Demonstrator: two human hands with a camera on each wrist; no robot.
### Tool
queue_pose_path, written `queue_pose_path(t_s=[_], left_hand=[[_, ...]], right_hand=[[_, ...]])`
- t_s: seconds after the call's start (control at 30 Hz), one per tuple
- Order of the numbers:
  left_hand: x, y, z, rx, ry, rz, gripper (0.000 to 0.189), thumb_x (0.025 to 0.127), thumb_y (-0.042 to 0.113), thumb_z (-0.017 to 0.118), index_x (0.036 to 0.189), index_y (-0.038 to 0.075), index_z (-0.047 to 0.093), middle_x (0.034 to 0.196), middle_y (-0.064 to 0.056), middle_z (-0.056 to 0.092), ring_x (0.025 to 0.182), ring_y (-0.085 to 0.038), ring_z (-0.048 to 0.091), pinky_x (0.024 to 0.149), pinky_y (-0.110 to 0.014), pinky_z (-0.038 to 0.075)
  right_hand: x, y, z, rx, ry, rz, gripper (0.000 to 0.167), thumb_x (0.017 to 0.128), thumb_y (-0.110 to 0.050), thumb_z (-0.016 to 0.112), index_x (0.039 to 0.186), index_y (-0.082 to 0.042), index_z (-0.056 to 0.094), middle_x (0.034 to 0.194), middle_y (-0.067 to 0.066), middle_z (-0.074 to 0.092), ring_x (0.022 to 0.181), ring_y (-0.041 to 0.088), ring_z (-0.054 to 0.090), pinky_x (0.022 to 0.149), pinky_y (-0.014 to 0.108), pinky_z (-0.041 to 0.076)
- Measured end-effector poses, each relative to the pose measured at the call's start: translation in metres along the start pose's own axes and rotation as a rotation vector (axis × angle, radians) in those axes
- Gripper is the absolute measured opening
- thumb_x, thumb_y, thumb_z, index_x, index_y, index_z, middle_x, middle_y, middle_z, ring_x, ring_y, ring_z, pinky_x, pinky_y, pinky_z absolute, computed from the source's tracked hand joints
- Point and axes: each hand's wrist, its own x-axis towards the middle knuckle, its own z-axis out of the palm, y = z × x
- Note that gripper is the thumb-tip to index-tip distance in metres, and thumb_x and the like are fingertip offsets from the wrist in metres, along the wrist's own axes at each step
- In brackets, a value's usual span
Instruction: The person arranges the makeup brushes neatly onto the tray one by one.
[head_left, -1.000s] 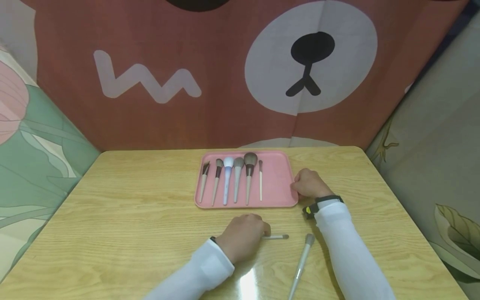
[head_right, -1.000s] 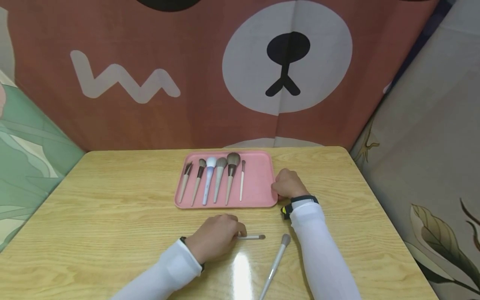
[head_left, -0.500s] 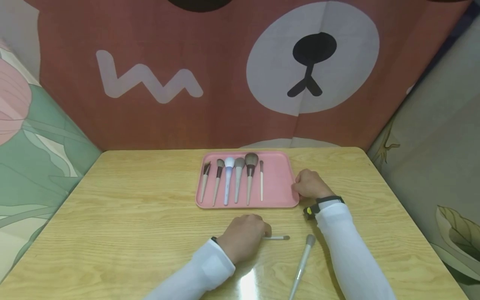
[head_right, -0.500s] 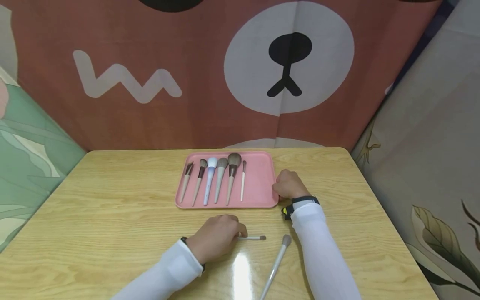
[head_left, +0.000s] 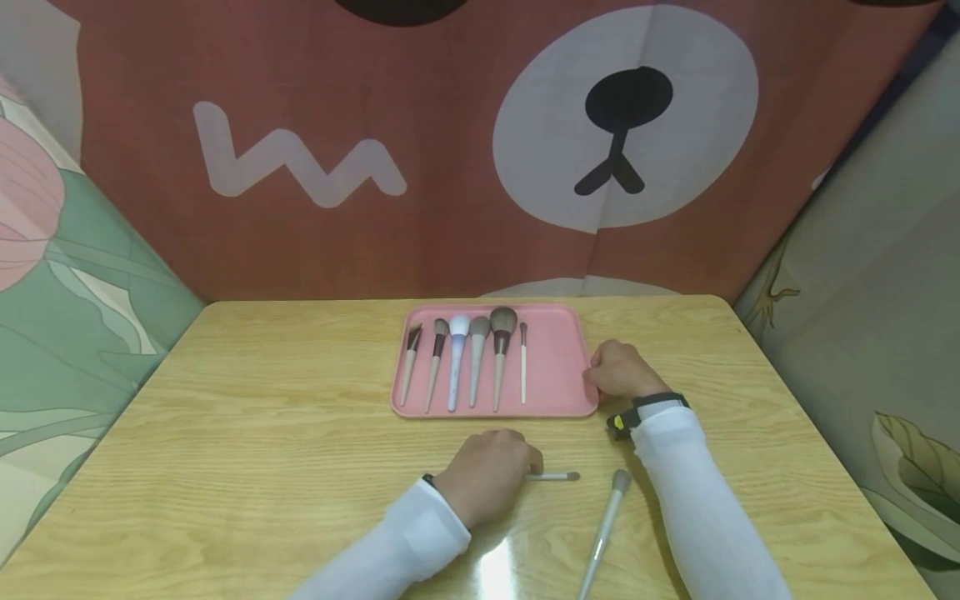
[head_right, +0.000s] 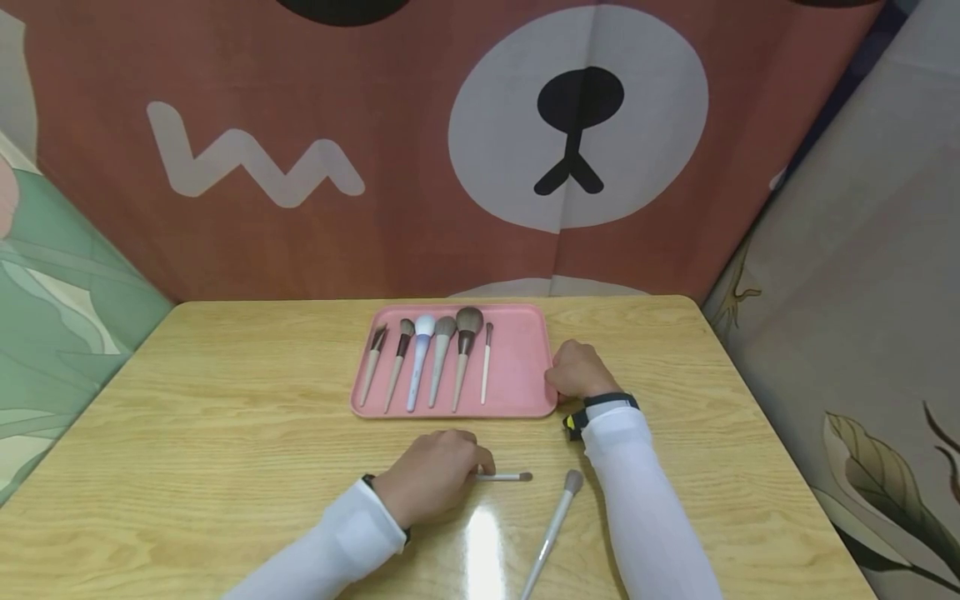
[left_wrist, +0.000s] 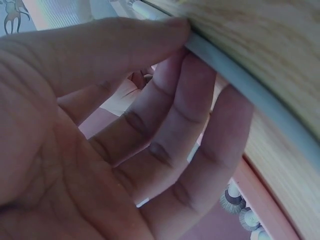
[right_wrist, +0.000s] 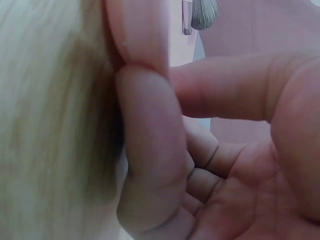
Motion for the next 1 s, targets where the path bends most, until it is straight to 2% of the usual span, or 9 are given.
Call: queue_pose_path(t_s=[0.3, 0.47, 0.67, 0.77, 0.87, 1.0], left_hand=[[0.003, 0.003, 0.000, 0.020, 0.003, 0.008, 0.026, 0.088, 0.008, 0.079, 0.099, 0.031, 0.083, 0.094, 0.008, 0.079, 0.087, -0.009, 0.070, 0.076, -0.028, 0.058], [0.004, 0.003, 0.001, 0.012, 0.011, 0.023, 0.026, 0.088, 0.006, 0.078, 0.097, 0.029, 0.083, 0.091, 0.008, 0.078, 0.083, -0.008, 0.069, 0.073, -0.026, 0.058], [0.003, 0.003, 0.004, 0.016, 0.044, 0.021, 0.026, 0.085, 0.005, 0.078, 0.096, 0.028, 0.083, 0.083, 0.007, 0.075, 0.074, -0.007, 0.065, 0.066, -0.023, 0.054], [0.003, 0.003, 0.004, -0.017, 0.076, -0.011, 0.028, 0.084, 0.003, 0.075, 0.098, 0.026, 0.083, 0.084, 0.006, 0.075, 0.074, -0.008, 0.065, 0.064, -0.024, 0.053], [0.005, 0.002, 0.003, -0.067, 0.142, -0.065, 0.029, 0.084, 0.001, 0.072, 0.100, 0.022, 0.083, 0.087, 0.003, 0.076, 0.076, -0.011, 0.068, 0.064, -0.026, 0.055], [0.014, 0.000, -0.003, -0.192, 0.222, -0.142, 0.025, 0.087, -0.002, 0.071, 0.104, 0.014, 0.082, 0.092, -0.004, 0.079, 0.080, -0.016, 0.073, 0.066, -0.026, 0.058]], right_hand=[[-0.002, 0.004, -0.004, -0.005, 0.021, -0.015, 0.022, 0.081, -0.007, 0.058, 0.060, -0.014, 0.053, 0.056, -0.002, 0.057, 0.052, 0.011, 0.049, 0.050, 0.022, 0.039], [-0.005, 0.003, -0.006, 0.001, 0.020, 0.004, 0.024, 0.083, -0.007, 0.059, 0.060, -0.014, 0.052, 0.057, -0.002, 0.056, 0.053, 0.012, 0.049, 0.051, 0.023, 0.039], [-0.006, 0.001, -0.003, 0.025, 0.019, -0.004, 0.020, 0.077, -0.005, 0.062, 0.060, -0.012, 0.055, 0.055, -0.003, 0.054, 0.053, 0.012, 0.050, 0.051, 0.023, 0.040], [-0.005, 0.002, 0.000, 0.027, 0.025, -0.012, 0.022, 0.075, -0.004, 0.062, 0.058, -0.014, 0.053, 0.055, -0.003, 0.054, 0.052, 0.011, 0.049, 0.050, 0.023, 0.039], [-0.005, 0.003, 0.002, 0.024, 0.034, -0.026, 0.025, 0.076, -0.005, 0.061, 0.056, -0.016, 0.050, 0.055, -0.003, 0.055, 0.051, 0.011, 0.047, 0.050, 0.022, 0.038], [-0.005, 0.002, 0.001, 0.026, 0.041, -0.037, 0.024, 0.074, -0.004, 0.062, 0.057, -0.016, 0.050, 0.055, -0.003, 0.054, 0.052, 0.011, 0.048, 0.050, 0.022, 0.040]])
